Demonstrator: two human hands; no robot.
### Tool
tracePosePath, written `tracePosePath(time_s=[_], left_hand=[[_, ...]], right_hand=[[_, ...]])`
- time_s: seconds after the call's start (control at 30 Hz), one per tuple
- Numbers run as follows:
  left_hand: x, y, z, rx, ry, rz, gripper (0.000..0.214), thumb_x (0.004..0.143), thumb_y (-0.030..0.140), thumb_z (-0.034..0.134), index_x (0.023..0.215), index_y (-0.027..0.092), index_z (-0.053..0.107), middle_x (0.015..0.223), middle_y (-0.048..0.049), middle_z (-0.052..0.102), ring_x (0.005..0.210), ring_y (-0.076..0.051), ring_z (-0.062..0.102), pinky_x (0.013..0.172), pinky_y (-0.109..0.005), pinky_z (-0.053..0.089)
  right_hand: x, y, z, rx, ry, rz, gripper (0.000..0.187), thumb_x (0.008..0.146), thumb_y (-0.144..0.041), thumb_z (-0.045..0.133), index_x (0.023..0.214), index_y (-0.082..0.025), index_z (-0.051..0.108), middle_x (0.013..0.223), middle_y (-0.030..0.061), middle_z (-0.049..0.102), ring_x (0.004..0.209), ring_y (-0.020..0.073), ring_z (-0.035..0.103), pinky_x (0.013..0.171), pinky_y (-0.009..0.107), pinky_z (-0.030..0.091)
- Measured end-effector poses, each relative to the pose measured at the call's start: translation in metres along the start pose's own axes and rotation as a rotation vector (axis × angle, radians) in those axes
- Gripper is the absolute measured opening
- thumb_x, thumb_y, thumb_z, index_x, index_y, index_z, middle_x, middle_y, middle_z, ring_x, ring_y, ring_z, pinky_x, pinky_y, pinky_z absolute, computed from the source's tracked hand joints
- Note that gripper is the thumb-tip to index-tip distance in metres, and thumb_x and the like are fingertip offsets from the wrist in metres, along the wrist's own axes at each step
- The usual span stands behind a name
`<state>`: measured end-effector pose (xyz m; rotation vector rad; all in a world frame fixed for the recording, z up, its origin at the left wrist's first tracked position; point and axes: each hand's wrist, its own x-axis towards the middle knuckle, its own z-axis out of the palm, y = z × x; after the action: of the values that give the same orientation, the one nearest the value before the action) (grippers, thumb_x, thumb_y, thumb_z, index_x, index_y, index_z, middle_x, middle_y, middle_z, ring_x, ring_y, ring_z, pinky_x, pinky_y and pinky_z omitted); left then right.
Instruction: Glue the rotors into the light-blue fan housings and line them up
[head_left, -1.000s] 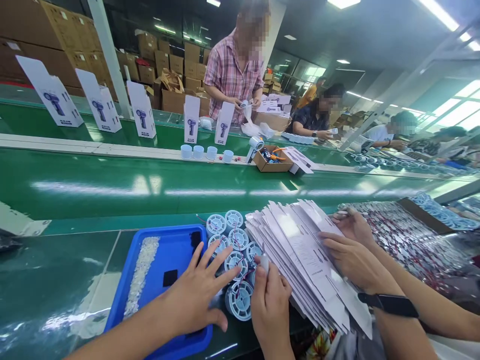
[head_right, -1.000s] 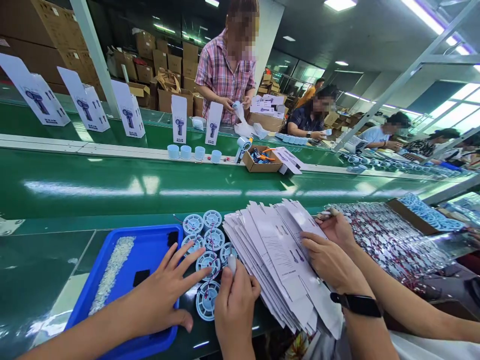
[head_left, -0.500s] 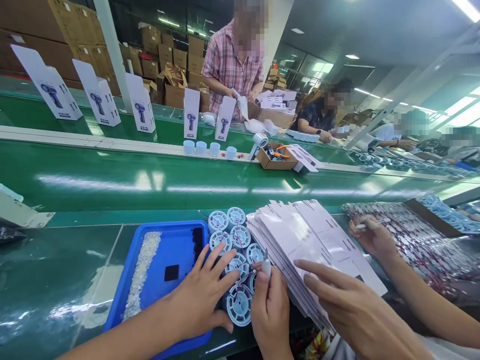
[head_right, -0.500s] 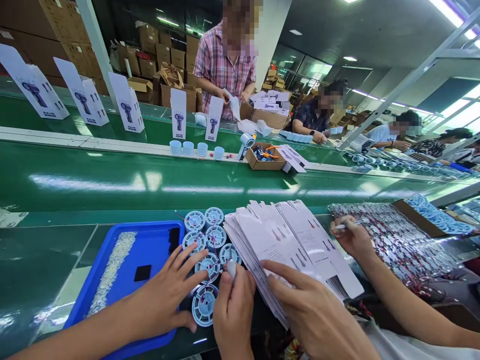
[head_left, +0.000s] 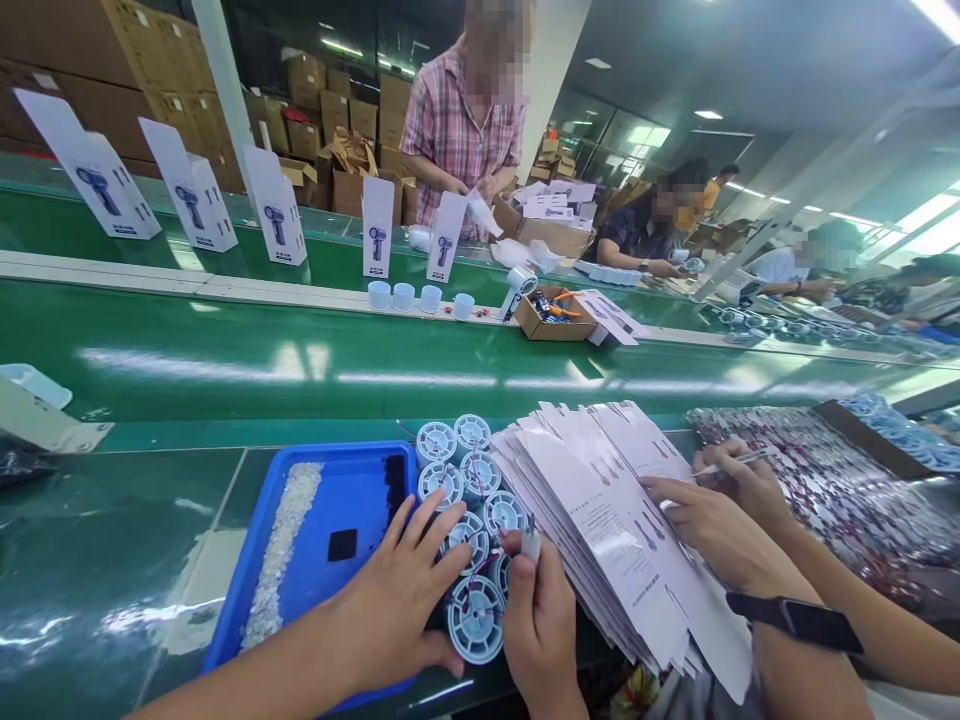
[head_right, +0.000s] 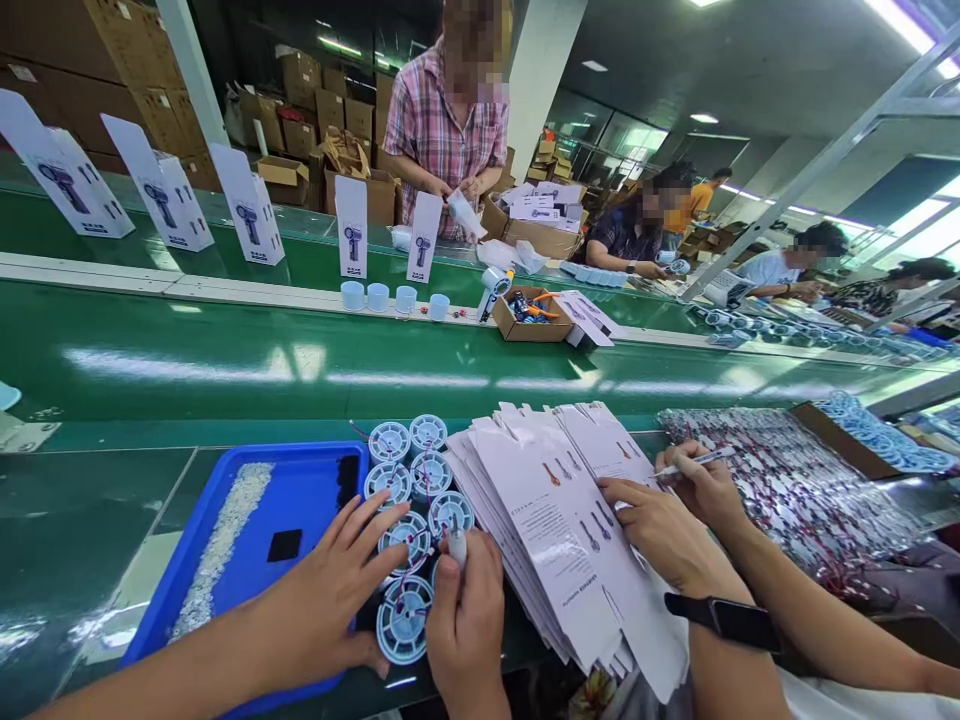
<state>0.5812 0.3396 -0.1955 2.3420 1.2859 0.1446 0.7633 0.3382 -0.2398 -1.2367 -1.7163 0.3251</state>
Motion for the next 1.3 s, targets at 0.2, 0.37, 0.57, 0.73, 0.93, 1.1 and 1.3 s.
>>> tracePosePath(time_s=[0.2, 0.37, 0.57, 0.73, 0.93, 1.1, 1.3], left_hand=[[-0.003, 0.0, 0.0, -0.017, -0.051, -0.009, 0.086, 0.064, 0.063, 0.079, 0.13, 0.014, 0.055, 0.153, -0.0207, 0.033, 0.144, -0.043, 0.014, 0.114, -0.067, 0.017], [-0.001, -0.002, 0.0, -0.045, -0.025, -0.004, 0.088, 0.064, 0.061, 0.079, 0.134, 0.015, 0.053, 0.154, -0.0198, 0.033, 0.144, -0.042, 0.014, 0.115, -0.066, 0.017], [-0.002, -0.001, 0.0, -0.04, -0.065, -0.027, 0.089, 0.063, 0.052, 0.085, 0.137, 0.017, 0.051, 0.156, -0.0184, 0.028, 0.145, -0.041, 0.01, 0.115, -0.065, 0.013], [-0.006, -0.002, -0.014, -0.103, -0.105, -0.01, 0.091, 0.065, 0.061, 0.079, 0.14, 0.021, 0.047, 0.158, -0.0174, 0.023, 0.145, -0.042, 0.007, 0.113, -0.069, 0.009], [0.038, -0.02, -0.045, -0.127, 0.142, -0.065, 0.048, 0.088, 0.043, 0.061, 0.13, 0.02, 0.053, 0.147, -0.0149, 0.042, 0.141, -0.032, 0.03, 0.115, -0.057, 0.025], [0.096, -0.035, -0.045, -0.036, 0.248, -0.215, 0.053, 0.089, 0.035, 0.056, 0.137, 0.015, 0.047, 0.153, -0.0178, 0.032, 0.145, -0.033, 0.019, 0.116, -0.061, 0.013], [0.107, -0.042, -0.043, -0.032, 0.157, -0.233, 0.055, 0.08, 0.031, 0.058, 0.135, 0.025, 0.053, 0.149, -0.0135, 0.041, 0.14, -0.036, 0.03, 0.109, -0.07, 0.019]], right_hand=[[0.0, -0.004, 0.002, 0.053, -0.031, -0.009, 0.024, 0.105, -0.036, 0.033, 0.099, -0.024, 0.054, 0.085, 0.0003, 0.059, 0.078, 0.0144, 0.058, 0.069, 0.023, 0.045], [0.002, -0.005, 0.006, 0.027, 0.003, 0.036, 0.024, 0.105, -0.035, 0.034, 0.098, -0.024, 0.055, 0.086, 0.0001, 0.061, 0.079, 0.0138, 0.059, 0.069, 0.022, 0.045], [-0.001, -0.004, 0.006, 0.022, 0.018, 0.042, 0.025, 0.104, -0.035, 0.035, 0.099, -0.024, 0.057, 0.085, 0.0003, 0.063, 0.078, 0.0134, 0.061, 0.068, 0.021, 0.047], [-0.002, -0.004, 0.0, 0.033, 0.025, 0.073, 0.025, 0.104, -0.035, 0.036, 0.105, -0.024, 0.058, 0.092, 0.0012, 0.067, 0.086, 0.0133, 0.064, 0.073, 0.02, 0.048], [0.022, 0.0, -0.003, 0.093, -0.044, 0.214, 0.031, 0.103, -0.042, 0.034, 0.112, -0.024, 0.057, 0.103, 0.0036, 0.068, 0.098, 0.0174, 0.063, 0.081, 0.027, 0.048], [0.044, 0.004, 0.006, 0.118, -0.126, 0.282, 0.038, 0.101, -0.05, 0.032, 0.103, -0.022, 0.058, 0.1, 0.0081, 0.065, 0.099, 0.0232, 0.061, 0.084, 0.037, 0.047], [0.044, 0.007, 0.007, 0.128, -0.155, 0.295, 0.038, 0.101, -0.05, 0.032, 0.108, -0.023, 0.058, 0.104, 0.009, 0.065, 0.102, 0.0236, 0.06, 0.087, 0.04, 0.046]])
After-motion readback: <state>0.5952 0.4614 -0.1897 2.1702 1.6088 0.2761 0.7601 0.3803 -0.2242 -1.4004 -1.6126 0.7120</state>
